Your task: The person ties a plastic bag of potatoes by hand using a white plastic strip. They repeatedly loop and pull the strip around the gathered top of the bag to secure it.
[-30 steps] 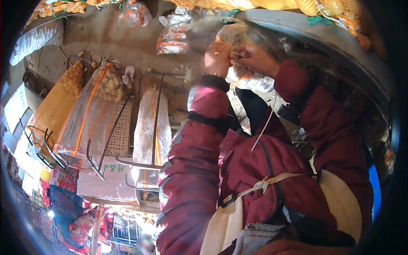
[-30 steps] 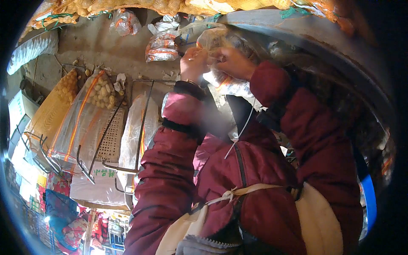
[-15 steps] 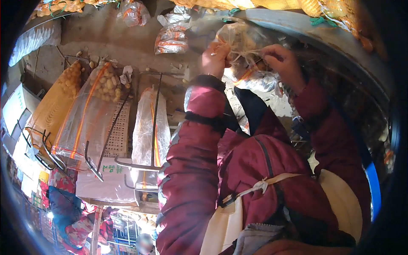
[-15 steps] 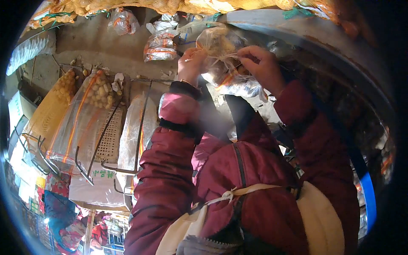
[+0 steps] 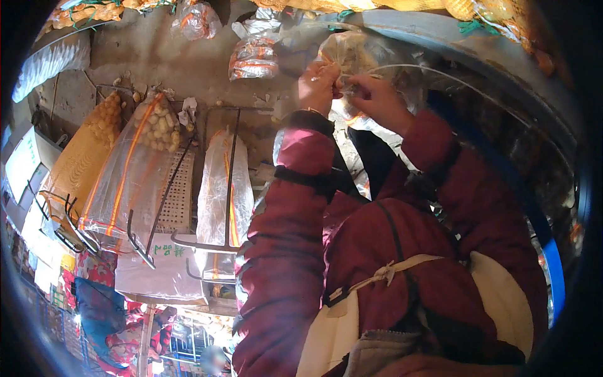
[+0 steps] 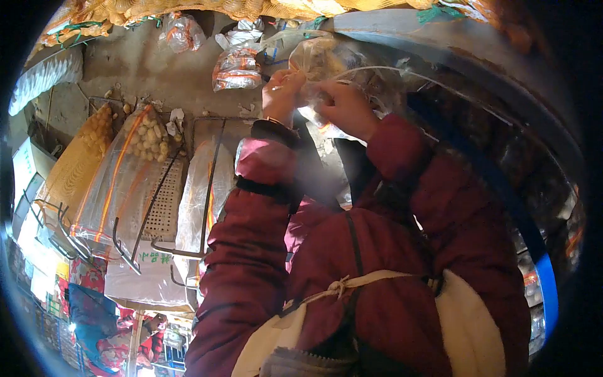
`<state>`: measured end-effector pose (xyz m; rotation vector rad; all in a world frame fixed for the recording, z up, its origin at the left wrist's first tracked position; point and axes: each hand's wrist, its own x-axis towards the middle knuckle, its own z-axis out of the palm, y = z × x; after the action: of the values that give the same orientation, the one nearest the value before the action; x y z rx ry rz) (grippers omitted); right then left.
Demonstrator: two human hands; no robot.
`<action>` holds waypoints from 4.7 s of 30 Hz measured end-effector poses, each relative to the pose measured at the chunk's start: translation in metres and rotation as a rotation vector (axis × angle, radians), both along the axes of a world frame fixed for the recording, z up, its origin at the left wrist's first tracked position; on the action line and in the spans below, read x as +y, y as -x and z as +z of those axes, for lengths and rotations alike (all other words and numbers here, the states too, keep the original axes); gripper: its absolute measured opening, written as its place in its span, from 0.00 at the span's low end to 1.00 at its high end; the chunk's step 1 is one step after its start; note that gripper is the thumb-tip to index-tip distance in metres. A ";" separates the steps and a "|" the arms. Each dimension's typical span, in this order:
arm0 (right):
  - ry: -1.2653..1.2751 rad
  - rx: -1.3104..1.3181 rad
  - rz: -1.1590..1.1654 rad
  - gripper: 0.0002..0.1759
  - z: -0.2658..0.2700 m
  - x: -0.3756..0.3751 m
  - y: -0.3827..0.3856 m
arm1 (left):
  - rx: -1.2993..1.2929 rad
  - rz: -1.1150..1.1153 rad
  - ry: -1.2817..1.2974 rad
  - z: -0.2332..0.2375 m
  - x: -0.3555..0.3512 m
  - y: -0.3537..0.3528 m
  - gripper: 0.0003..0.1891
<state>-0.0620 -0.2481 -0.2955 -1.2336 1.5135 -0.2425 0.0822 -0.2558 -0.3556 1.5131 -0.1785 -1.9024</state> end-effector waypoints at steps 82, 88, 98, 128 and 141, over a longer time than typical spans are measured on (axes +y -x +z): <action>-0.346 0.235 0.328 0.12 -0.024 -0.097 -0.025 | -0.694 -0.135 0.622 -0.009 0.016 0.006 0.05; -0.204 -0.184 0.075 0.14 -0.032 -0.097 0.024 | -0.566 -0.086 0.579 -0.007 0.015 0.007 0.05; -0.564 -0.488 -0.355 0.08 -0.015 -0.070 0.010 | -0.557 -0.088 0.564 -0.004 0.012 0.011 0.03; -0.138 -0.231 -0.022 0.13 0.051 -0.086 -0.030 | -0.876 -0.499 0.753 0.021 -0.023 0.008 0.07; -0.158 -0.228 -0.106 0.16 0.017 -0.062 0.018 | -0.175 -0.088 0.223 -0.001 -0.030 -0.044 0.18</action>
<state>-0.0803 -0.3105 -0.2786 -0.9678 1.3738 -0.3165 0.1261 -0.2857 -0.3571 1.5381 -0.5259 -1.7495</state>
